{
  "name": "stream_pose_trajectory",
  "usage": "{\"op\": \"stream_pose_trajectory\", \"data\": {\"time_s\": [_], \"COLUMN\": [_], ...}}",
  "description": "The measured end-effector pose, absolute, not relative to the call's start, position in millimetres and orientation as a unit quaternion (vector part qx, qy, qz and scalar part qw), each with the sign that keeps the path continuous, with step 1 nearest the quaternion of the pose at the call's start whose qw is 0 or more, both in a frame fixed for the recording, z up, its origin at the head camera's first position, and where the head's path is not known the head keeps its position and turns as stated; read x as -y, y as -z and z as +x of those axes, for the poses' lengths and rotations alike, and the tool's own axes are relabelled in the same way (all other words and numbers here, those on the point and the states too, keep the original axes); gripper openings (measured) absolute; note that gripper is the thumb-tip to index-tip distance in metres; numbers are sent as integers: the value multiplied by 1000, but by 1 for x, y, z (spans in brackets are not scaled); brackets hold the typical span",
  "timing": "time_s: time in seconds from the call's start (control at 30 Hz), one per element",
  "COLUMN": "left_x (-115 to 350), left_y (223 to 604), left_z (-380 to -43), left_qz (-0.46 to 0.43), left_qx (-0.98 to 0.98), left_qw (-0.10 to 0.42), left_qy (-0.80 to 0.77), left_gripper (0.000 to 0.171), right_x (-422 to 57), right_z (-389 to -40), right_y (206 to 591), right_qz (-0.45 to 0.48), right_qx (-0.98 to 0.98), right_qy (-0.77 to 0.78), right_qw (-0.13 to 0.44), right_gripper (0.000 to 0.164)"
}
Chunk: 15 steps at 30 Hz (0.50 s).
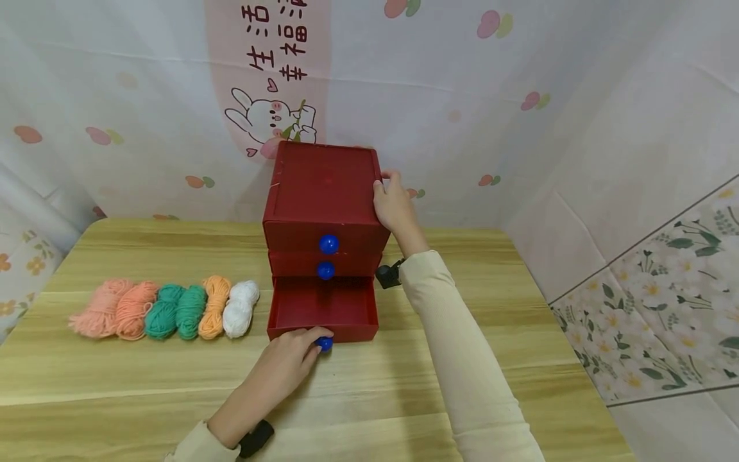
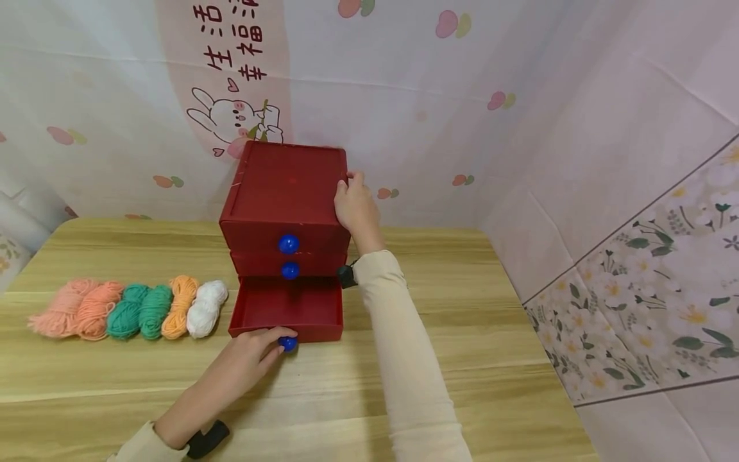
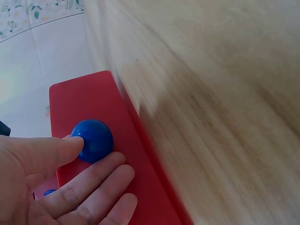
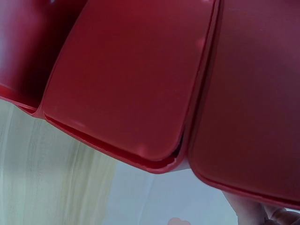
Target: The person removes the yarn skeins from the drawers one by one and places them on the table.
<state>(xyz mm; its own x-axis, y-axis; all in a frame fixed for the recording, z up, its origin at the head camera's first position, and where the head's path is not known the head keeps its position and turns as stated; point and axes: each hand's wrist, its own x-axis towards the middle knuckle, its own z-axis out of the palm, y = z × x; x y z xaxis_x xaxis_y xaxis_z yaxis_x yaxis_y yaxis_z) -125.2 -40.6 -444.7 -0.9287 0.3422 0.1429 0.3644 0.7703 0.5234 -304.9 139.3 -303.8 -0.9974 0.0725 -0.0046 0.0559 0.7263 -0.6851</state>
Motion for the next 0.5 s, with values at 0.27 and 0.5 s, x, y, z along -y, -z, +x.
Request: {"op": "stream_pose_trajectory", "data": {"time_s": [0.27,0.5], "left_x": [41,41], "left_y": [441,439], "left_z": [-125,-126], "left_qz": [-180,-176], "left_qx": [940,939], "left_qw": [3,-4], "left_qy": [290,296], "left_gripper": [25,25], "right_x": [-139,-139], "right_z": [-305,-307], "right_y": [304,304], "right_qz": [-34,-30], "right_qx": [930,932], "right_qy": [-367,-361], "right_qw": [14,16], "right_gripper": [45,45]}}
